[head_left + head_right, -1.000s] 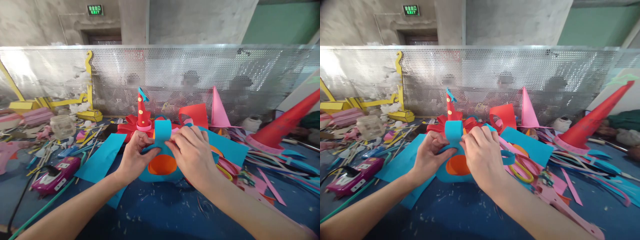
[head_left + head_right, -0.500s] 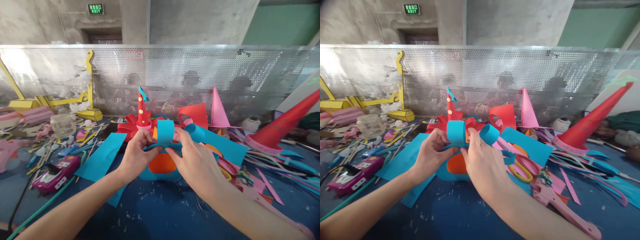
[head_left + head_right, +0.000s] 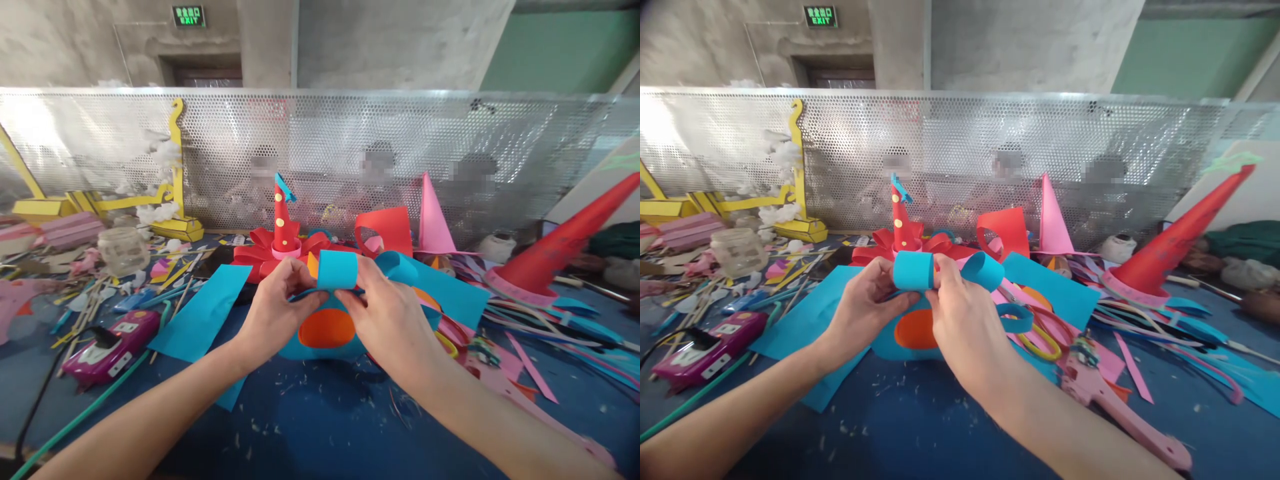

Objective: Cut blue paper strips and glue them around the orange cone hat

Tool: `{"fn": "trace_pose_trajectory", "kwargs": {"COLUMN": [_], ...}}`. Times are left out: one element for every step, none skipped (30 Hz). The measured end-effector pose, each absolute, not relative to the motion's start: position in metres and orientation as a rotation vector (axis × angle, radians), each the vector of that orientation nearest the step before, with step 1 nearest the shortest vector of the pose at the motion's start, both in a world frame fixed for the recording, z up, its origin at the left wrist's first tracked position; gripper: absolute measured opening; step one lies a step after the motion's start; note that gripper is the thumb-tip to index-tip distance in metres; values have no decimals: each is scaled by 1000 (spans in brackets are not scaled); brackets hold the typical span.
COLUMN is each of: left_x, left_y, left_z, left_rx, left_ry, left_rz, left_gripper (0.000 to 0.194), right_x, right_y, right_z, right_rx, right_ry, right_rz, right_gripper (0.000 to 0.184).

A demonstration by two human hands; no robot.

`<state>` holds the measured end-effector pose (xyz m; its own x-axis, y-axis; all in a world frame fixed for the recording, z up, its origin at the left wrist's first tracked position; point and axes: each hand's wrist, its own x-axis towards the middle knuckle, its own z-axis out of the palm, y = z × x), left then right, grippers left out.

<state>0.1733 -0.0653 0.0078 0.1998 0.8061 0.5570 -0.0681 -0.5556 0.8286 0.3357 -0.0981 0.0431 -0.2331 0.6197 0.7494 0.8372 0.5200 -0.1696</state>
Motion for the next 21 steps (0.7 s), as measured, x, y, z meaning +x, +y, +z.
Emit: {"fn": "trace_pose_trajectory", "kwargs": {"left_x": [173, 174, 174, 175, 175, 176, 176, 177, 177, 177, 176, 175, 173, 172, 170, 168, 166, 165, 164, 164, 164], "left_y": [-65, -65, -65, -65, -65, -65, -65, -64, -64, -65, -66, -68, -71, -76, -82, -90, -98, -107, -116, -124, -131], "left_z": [7, 6, 5, 3, 2, 1, 1, 1, 3, 5, 7, 10, 14, 16, 18, 19, 18, 16, 13, 9, 5], "left_rx": [1728, 1742, 1760, 1779, 1797, 1814, 1830, 1844, 1857, 1871, 1891, 1922, 1962, 2012, 2066, 2119, 2164, 2195, 2219, 2235, 2235], "left_ry": [705, 715, 730, 753, 783, 814, 842, 868, 887, 898, 897, 893, 899, 927, 979, 1056, 1142, 1216, 1258, 1280, 1295], "left_rz": [1468, 1486, 1506, 1524, 1538, 1551, 1562, 1564, 1556, 1537, 1512, 1482, 1451, 1413, 1367, 1307, 1228, 1161, 1111, 1084, 1082], "left_gripper": [20, 20, 20, 20, 20, 20, 21, 21, 21, 21, 23, 28, 36, 44, 50, 52, 49, 45, 42, 42, 43], "right_x": [336, 336, 336, 336, 336, 336, 336, 336, 337, 337, 338, 340, 342, 345, 348, 352, 357, 361, 366, 369, 372], "right_y": [-98, -98, -98, -98, -98, -98, -98, -98, -98, -98, -99, -101, -104, -108, -113, -119, -125, -131, -136, -141, -145], "right_z": [43, 42, 42, 41, 40, 40, 39, 39, 39, 40, 42, 44, 46, 49, 51, 53, 55, 56, 57, 57, 58], "right_rx": [-1187, -1186, -1184, -1185, -1186, -1189, -1190, -1193, -1194, -1195, -1200, -1206, -1207, -1201, -1187, -1167, -1144, -1121, -1099, -1080, -1066], "right_ry": [-1951, -1949, -1949, -1945, -1944, -1944, -1941, -1936, -1927, -1915, -1902, -1887, -1872, -1854, -1838, -1823, -1816, -1811, -1806, -1800, -1793], "right_rz": [-340, -334, -326, -319, -313, -310, -309, -308, -305, -287, -246, -170, -68, 44, 151, 234, 289, 315, 331, 347, 363], "right_gripper": [34, 34, 34, 34, 34, 34, 34, 33, 32, 30, 28, 27, 25, 22, 18, 13, 11, 12, 13, 14, 15]}}
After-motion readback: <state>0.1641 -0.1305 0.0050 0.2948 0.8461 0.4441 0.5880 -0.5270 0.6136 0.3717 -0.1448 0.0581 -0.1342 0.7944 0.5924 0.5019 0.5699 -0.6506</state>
